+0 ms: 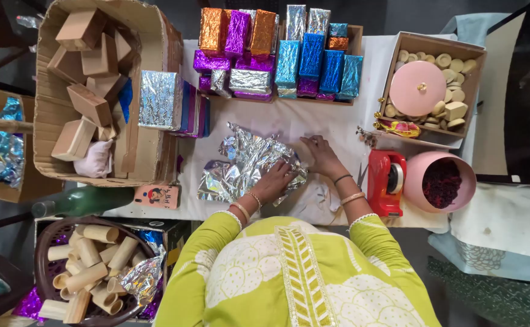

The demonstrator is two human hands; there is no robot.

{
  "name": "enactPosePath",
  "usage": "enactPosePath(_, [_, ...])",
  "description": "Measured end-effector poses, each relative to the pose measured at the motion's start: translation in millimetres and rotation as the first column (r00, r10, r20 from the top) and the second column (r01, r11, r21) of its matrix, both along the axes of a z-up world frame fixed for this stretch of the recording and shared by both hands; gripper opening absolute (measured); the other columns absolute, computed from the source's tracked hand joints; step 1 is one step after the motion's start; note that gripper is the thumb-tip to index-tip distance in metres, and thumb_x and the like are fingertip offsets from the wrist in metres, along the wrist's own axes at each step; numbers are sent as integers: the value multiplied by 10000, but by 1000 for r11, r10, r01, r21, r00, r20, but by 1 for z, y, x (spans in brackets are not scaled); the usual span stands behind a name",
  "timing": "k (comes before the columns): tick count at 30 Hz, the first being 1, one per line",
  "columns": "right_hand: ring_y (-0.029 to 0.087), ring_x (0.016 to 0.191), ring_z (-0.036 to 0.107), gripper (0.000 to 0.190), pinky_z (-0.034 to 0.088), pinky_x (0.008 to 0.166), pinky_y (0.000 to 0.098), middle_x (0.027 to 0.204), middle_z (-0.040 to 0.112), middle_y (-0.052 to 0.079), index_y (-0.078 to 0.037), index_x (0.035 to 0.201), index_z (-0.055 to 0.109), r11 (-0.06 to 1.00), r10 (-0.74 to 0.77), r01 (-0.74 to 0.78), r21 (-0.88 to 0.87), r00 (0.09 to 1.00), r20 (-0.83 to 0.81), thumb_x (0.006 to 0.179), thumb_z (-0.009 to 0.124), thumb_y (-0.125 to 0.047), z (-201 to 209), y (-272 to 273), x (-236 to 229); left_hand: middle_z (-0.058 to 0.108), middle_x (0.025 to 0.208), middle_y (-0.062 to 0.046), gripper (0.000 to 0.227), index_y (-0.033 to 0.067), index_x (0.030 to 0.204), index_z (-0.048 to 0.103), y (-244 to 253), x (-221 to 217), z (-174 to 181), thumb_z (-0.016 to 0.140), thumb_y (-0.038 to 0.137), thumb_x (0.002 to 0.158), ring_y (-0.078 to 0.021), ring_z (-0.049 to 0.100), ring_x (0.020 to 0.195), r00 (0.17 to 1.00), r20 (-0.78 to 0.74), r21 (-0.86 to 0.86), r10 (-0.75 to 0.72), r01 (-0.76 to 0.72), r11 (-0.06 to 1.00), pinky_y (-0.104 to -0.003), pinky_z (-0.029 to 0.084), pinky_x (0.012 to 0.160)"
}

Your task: Wrapping small cardboard boxes with decorative and metallic paper.

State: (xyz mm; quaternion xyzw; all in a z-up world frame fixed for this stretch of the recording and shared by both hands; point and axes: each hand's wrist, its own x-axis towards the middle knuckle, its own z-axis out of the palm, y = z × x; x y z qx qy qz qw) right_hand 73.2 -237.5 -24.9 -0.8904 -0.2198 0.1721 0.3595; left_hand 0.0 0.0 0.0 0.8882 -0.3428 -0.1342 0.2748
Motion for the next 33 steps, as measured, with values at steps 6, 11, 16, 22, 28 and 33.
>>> enactPosePath(6, [435, 1185, 507, 1021, 485, 1027, 487, 1343, 480, 166, -161, 1460, 472, 970, -180, 184, -159, 983, 43, 550, 922, -263, 13, 1, -36, 409, 1557, -157, 758, 184, 1382, 601, 4, 1, -20, 784, 89, 653, -447, 305, 1463, 997, 64, 95, 40, -46, 994, -520, 324, 1212])
enactPosePath(11, [445, 1136, 511, 1003, 487, 981, 516, 1289, 456, 217, -93, 1443, 440, 837, -523, 529, -141, 849, 81, 606, 939, -332, 20, -12, -67, 331, 1599, -210, 641, 207, 1408, 568, 7, -7, -38, 705, 118, 789, -482, 249, 1483, 987, 46, 121, 155, -159, 980, -634, 238, 1173])
enactPosePath(16, [438, 1151, 490, 1071, 463, 995, 511, 1249, 415, 206, -96, 1410, 416, 804, -558, 567, -178, 823, 101, 528, 977, -330, 18, -24, -74, 392, 1560, -192, 638, 203, 1455, 538, 11, -9, -64, 674, 154, 834, -471, 260, 1491, 988, 90, 68, 124, -130, 989, -657, 186, 1210])
enactPosePath(22, [406, 1140, 517, 1020, 493, 983, 452, 1260, 417, 217, -66, 1376, 429, 809, -576, 579, -99, 815, 67, 563, 993, -316, 15, -27, -72, 409, 1549, -182, 653, 184, 1432, 521, 13, -2, -15, 688, 210, 802, -379, 256, 1514, 1000, -22, 183, -8, 12, 983, -642, 150, 1221])
enactPosePath(28, [161, 973, 696, 671, 570, 850, 290, 1120, 734, 109, -4, 1264, 619, 714, -580, 692, 105, 668, -466, 703, 907, -234, -19, -37, -79, 413, 1575, -152, 677, 117, 1439, 511, 5, -8, -55, 676, 243, 795, -320, 288, 1519, 967, 141, 197, -211, 181, 964, -570, 165, 1247])
enactPosePath(33, [114, 925, 666, 507, 553, 835, 262, 1067, 736, 82, -3, 1182, 674, 627, -606, 754, 197, 631, -485, 768, 889, -200, 25, -11, -76, 439, 1564, -146, 632, 61, 1459, 497, 1, -22, -93, 630, 258, 873, -309, 350, 1511, 910, 319, 214, -266, 204, 955, -526, 223, 1250])
